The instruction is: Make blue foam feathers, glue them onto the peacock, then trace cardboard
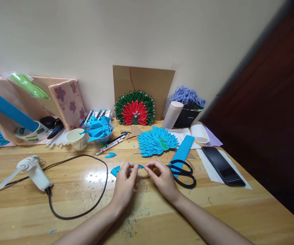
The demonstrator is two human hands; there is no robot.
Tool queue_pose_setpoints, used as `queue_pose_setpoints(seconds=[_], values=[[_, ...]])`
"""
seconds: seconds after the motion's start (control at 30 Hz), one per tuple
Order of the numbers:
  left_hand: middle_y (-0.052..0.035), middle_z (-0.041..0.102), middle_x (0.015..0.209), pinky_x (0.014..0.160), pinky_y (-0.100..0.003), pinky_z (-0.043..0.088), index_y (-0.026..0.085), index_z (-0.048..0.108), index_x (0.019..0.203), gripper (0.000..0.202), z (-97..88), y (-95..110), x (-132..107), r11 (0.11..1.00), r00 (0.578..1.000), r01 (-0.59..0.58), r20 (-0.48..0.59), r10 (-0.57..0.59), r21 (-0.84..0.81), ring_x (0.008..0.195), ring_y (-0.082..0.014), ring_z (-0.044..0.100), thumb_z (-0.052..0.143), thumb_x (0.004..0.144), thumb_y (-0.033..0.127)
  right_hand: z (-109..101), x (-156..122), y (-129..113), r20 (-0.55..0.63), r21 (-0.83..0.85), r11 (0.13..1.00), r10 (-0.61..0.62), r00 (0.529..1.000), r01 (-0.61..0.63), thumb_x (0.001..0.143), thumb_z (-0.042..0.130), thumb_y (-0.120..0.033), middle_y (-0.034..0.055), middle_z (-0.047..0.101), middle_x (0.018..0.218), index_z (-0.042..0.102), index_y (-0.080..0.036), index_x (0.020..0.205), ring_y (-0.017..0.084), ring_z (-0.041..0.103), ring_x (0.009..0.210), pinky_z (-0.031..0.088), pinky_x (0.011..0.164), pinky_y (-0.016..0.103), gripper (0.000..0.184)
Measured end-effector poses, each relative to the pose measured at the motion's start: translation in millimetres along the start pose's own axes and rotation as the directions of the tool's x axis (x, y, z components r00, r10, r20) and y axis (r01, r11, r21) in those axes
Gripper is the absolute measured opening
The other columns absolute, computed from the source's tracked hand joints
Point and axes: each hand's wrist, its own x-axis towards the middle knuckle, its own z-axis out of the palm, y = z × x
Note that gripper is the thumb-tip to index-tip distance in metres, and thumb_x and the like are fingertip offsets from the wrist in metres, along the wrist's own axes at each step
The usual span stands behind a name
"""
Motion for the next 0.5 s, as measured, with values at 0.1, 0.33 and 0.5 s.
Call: queue_pose_setpoints(seconds=[0.1, 0.33, 0.5], values=[[0.0045, 0.047, 0.056, 0.046, -0.018, 0.031, 0.017, 0.051, 0.076, 0.028, 0.3, -0.4, -0.6, 1.0, 1.0, -0.01, 0.009, 0.01, -0.025, 0.049, -0.0081, 0.04, 0.051, 0.081, 0.044, -0.3, 1.0, 0.1, 0.012, 0.0, 1.0, 0.008, 1.0, -0.008, 0.085, 0.054, -0.026, 0.0014, 0.059, 0.078, 0.058, -0.02, 0.081, 0.016, 0.055, 0.077, 0.042, 0.07, 0.027, 0.009], [0.0031, 0.05, 0.064, 0.051, -0.02, 0.038, 0.018, 0.052, 0.081, 0.023, 0.0, -3.4, -0.7, 0.998, 0.997, -0.045, -0.059, 0.042, -0.048, 0.054, -0.0089, 0.046, 0.054, 0.081, 0.04, 0.0, 1.5, 2.3, -0.017, 0.006, 1.0, 0.029, 0.999, -0.029, 0.086, 0.053, -0.026, 0.0024, 0.06, 0.082, 0.059, -0.02, 0.083, 0.016, 0.056, 0.081, 0.042, 0.073, 0.027, 0.01], [-0.0034, 0.061, 0.088, 0.074, -0.026, 0.046, 0.018, 0.056, 0.09, 0.017, 0.1, 0.1, -1.9, 0.99, 0.988, -0.138, -0.073, 0.137, -0.009, 0.081, -0.0143, 0.058, 0.057, 0.08, 0.032, 1.3, 2.8, 3.8, -0.026, 0.039, 0.998, 0.05, 0.998, -0.049, 0.086, 0.053, -0.027, 0.0029, 0.061, 0.084, 0.059, -0.02, 0.083, 0.017, 0.057, 0.083, 0.043, 0.074, 0.028, 0.01]])
